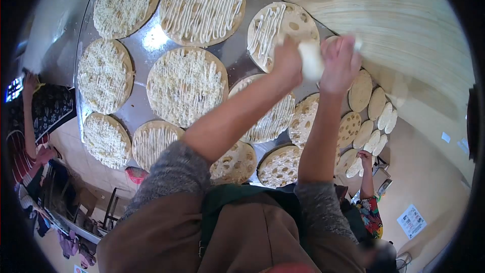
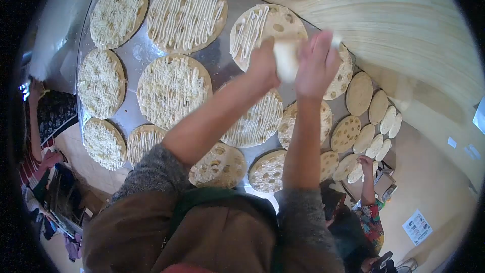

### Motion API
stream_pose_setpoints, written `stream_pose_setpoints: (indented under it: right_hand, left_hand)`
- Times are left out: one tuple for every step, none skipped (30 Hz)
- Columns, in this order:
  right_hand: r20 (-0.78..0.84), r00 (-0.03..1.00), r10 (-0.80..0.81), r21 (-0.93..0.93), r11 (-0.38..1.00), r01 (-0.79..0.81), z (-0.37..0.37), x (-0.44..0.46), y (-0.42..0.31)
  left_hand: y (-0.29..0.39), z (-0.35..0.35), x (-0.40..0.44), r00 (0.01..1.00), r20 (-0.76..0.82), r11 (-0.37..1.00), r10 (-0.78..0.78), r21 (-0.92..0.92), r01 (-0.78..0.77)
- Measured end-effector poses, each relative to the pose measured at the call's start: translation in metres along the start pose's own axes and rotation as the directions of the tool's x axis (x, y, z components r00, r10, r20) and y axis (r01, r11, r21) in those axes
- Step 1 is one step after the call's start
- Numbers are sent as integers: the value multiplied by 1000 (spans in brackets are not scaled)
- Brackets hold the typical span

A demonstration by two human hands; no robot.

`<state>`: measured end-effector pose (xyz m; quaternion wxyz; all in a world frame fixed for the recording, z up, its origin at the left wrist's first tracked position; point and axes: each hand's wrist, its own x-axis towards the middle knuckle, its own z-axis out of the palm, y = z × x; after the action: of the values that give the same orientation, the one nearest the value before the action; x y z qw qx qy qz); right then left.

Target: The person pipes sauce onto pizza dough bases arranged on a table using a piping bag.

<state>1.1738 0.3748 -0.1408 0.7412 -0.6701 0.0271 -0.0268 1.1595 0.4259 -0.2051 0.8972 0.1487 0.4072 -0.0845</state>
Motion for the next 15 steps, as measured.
stream_pose_setpoints:
  right_hand:
    - [14, 999, 50, 29, 998, -50, -11, -22, 1]
    - [77, 991, 109, 17, 994, -111, -21, -43, -3]
    - [138, 976, 168, 2, 986, -170, -27, -54, -5]
    - [107, 982, 157, 10, 987, -159, -24, -53, -4]
    - [73, 986, 149, 16, 989, -150, -20, -49, -6]
    - [36, 990, 137, 21, 990, -138, -15, -44, -7]
    - [-1, 998, 69, 19, 997, -69, -9, -26, -6]
    - [-4, 1000, -18, 21, 1000, 18, -1, -4, -5]
    - [-7, 995, -101, 22, 995, 101, 7, 17, -4]
    - [7, 988, -152, -13, 988, 152, 11, 38, -3]
    - [21, 980, -199, -49, 979, 200, 13, 51, -1]
    - [14, 981, -193, -71, 978, 194, 13, 54, 1]
    - [5, 982, -189, -94, 977, 189, 13, 56, 1]
    - [-4, 982, -189, -117, 975, 187, 12, 58, 0]
    - [-29, 989, -147, -81, 986, 144, 9, 49, -1]
  left_hand:
    - [-10, -17, -17, 1000, -11, 999, -13, -34, 13]
    - [-13, -29, -37, 997, -58, 998, -59, -22, 58]
    - [-12, -36, -57, 997, -38, 997, -71, -33, 70]
    - [-13, -36, -54, 997, -28, 997, -66, -48, 65]
    - [-16, -35, -49, 998, -21, 996, -65, -63, 64]
    - [-20, -32, -42, 998, -10, 995, -65, -77, 64]
    - [-15, -17, -24, 999, -16, 996, -52, -77, 50]
    - [-7, 2, -7, 1000, -27, 998, -7, -55, 5]
    - [2, 19, 10, 998, -40, 999, 38, -34, -39]
    - [14, 35, 26, 998, -30, 997, 58, 51, -56]
    - [22, 45, 39, 997, -23, 988, 75, 135, -71]
    - [21, 47, 49, 997, -52, 988, 65, 147, -57]
    - [25, 51, 46, 995, -78, 986, 54, 159, -41]
    - [29, 55, 42, 994, -101, 985, 45, 172, -27]
    - [23, 38, 27, 1000, 7, 955, 24, 295, -24]
